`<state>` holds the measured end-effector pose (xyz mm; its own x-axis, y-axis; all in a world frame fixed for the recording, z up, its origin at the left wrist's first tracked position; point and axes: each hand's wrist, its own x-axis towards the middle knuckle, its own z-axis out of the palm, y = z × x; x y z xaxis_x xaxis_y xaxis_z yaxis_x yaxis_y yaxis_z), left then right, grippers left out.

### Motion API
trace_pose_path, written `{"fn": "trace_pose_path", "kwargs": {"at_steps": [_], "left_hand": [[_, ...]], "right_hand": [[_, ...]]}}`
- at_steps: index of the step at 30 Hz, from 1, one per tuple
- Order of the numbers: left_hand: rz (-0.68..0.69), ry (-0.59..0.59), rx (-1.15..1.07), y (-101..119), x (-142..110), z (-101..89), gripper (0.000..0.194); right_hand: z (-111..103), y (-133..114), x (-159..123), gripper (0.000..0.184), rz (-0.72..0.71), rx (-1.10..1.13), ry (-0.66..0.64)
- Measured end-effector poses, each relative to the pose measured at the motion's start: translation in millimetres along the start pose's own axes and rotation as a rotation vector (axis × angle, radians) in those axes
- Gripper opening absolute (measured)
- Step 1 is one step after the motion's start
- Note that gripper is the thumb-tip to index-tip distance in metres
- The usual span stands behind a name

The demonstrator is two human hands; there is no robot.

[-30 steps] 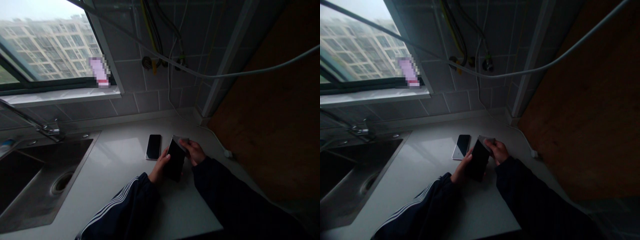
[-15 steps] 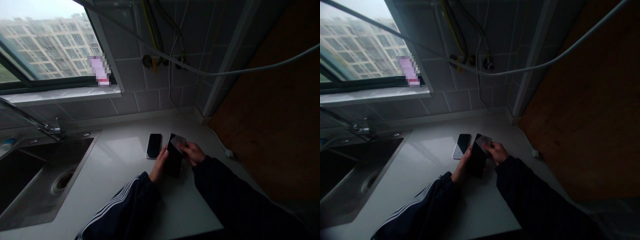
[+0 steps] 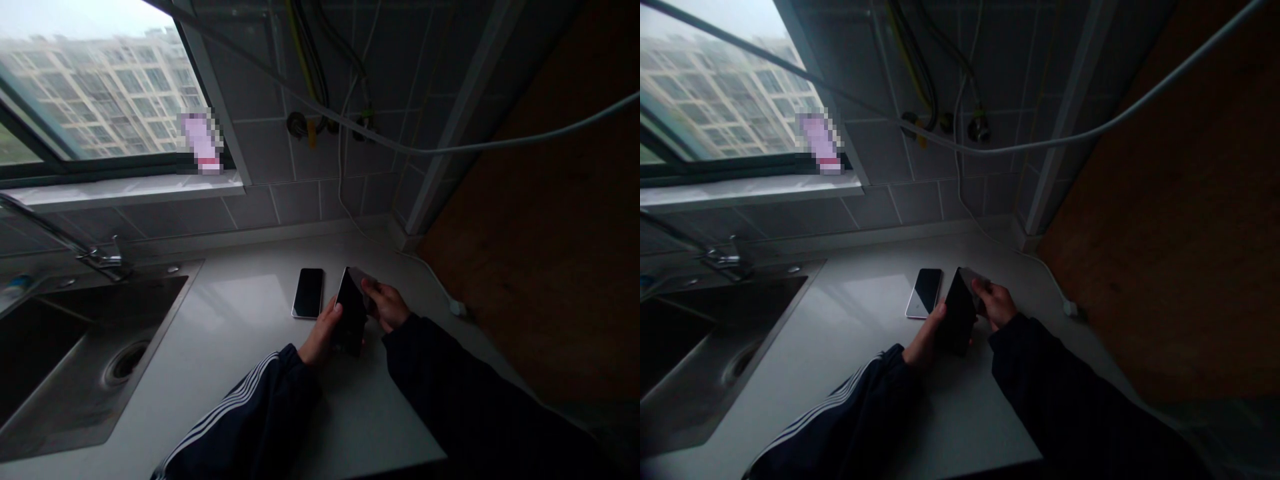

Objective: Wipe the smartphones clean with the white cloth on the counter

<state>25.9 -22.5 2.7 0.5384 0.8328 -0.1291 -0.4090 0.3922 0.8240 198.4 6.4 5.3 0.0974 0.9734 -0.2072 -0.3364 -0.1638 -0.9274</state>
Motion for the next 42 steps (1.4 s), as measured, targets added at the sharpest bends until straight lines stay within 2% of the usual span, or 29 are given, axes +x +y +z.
{"fn": "trace_pose_path", "kwargs": {"at_steps": [4,8,14,19,22,27,31,36,42], "left_hand": [[0.0,-0.012,0.007,0.2,0.1,-0.9,0.075],[-0.01,-0.01,-0.019,0.6,0.0,-2.8,0.078],[-0.112,-0.052,-0.183,2.0,0.7,-6.7,0.079],[-0.113,-0.137,-0.174,5.0,-0.5,-3.3,0.092],[-0.143,-0.144,-0.154,6.2,-1.8,-0.5,0.099],[-0.132,-0.155,-0.136,6.3,-1.6,-1.2,0.092],[-0.125,-0.196,-0.189,7.3,-0.2,-3.8,0.087],[-0.118,-0.148,-0.285,10.5,0.1,-6.0,0.087],[-0.135,-0.049,-0.357,11.4,0.4,-10.6,0.086]], "right_hand": [[-0.7,3.7,2.0,0.056,0.021,0.032,0.019],[-0.8,2.2,2.0,0.051,0.031,0.044,0.003],[4.4,-4.5,-4.3,0.051,0.063,0.049,-0.053],[7.3,-8.9,-8.6,0.052,0.068,0.041,-0.056],[5.6,-8.7,-7.8,0.049,0.064,0.048,-0.034],[0.2,-3.9,-1.5,0.051,0.052,0.109,0.061],[-0.7,-1.0,0.2,0.047,0.042,0.099,0.034],[2.2,-0.6,-2.7,0.042,0.049,0.046,-0.029],[4.1,2.4,-2.2,0.043,0.035,-0.076,-0.089]]}}
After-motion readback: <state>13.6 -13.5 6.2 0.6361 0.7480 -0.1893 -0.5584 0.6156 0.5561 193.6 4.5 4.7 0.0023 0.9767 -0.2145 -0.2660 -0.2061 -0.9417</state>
